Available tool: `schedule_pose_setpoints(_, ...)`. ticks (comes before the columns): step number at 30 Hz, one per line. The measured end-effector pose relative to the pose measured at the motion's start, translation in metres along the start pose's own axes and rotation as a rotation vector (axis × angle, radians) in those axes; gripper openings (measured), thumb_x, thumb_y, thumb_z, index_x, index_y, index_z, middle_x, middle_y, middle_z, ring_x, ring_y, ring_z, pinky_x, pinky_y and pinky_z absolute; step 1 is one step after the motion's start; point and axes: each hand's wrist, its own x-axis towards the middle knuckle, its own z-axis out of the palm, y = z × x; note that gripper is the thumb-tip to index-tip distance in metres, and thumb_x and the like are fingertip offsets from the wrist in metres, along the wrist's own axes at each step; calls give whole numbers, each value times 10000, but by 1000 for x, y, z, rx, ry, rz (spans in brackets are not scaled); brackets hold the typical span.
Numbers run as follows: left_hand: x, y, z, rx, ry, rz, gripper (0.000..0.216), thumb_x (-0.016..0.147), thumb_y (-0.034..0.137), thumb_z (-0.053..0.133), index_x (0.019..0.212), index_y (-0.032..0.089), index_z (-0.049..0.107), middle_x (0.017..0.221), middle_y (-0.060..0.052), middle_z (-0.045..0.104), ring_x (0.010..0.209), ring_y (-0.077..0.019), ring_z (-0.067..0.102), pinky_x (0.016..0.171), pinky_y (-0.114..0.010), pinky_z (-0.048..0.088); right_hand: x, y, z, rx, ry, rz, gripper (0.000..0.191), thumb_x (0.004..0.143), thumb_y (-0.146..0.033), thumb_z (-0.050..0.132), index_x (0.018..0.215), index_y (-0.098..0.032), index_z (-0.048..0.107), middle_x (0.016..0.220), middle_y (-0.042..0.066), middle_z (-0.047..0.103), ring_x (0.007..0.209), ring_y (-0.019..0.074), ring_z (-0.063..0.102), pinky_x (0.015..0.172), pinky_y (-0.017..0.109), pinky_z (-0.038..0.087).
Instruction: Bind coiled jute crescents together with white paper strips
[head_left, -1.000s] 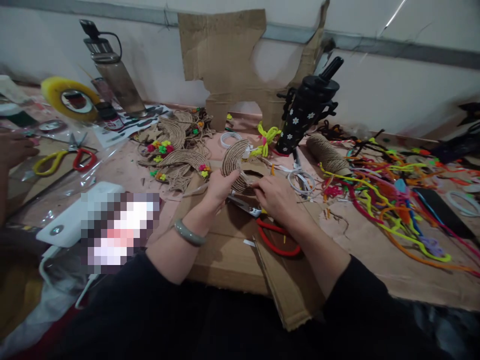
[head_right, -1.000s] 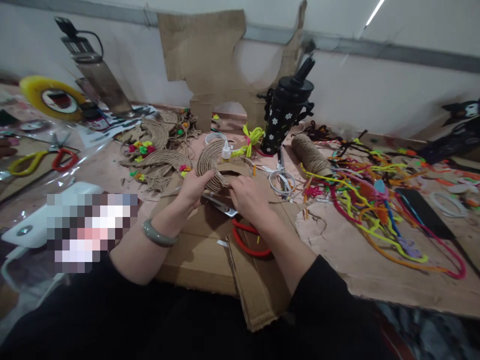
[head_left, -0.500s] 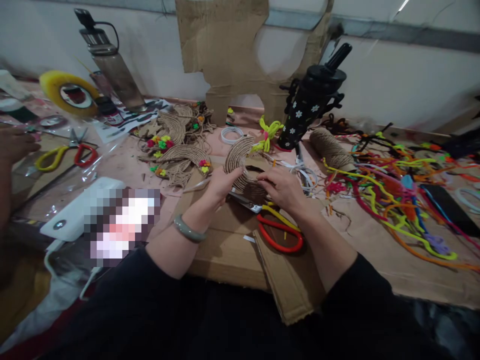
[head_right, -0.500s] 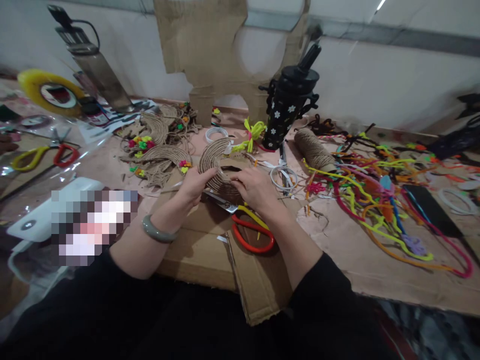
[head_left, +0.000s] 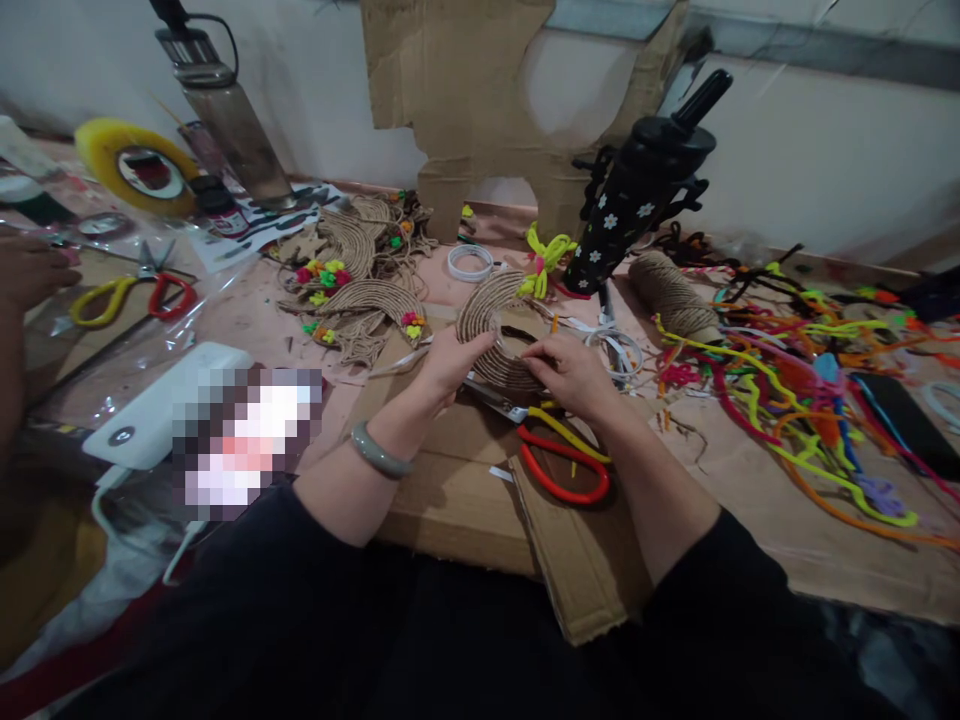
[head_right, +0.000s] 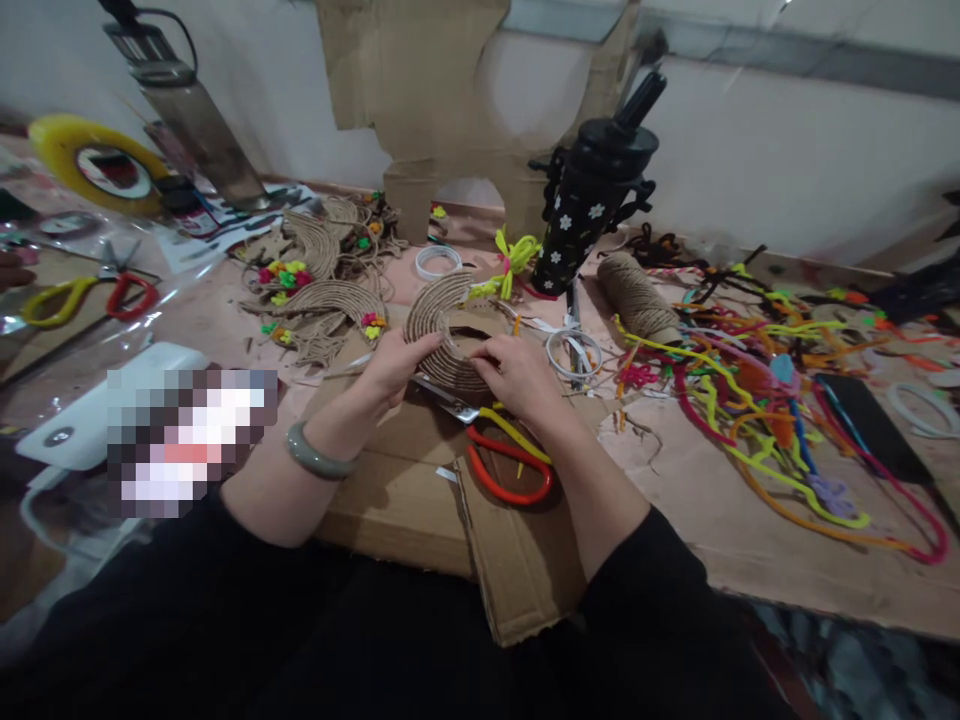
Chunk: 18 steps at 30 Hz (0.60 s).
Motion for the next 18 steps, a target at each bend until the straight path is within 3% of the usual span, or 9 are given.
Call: schedule_pose_setpoints(18, -3, 8, 3, 19, -62, -26, 182, 620, 236, 684, 760, 123, 659, 662, -33, 637, 660, -144, 585, 655, -273, 465, -1, 5, 4, 229, -72, 184, 165, 771, -307, 525, 739, -175, 619, 697, 25, 630, 649, 147, 543, 615, 279, 412)
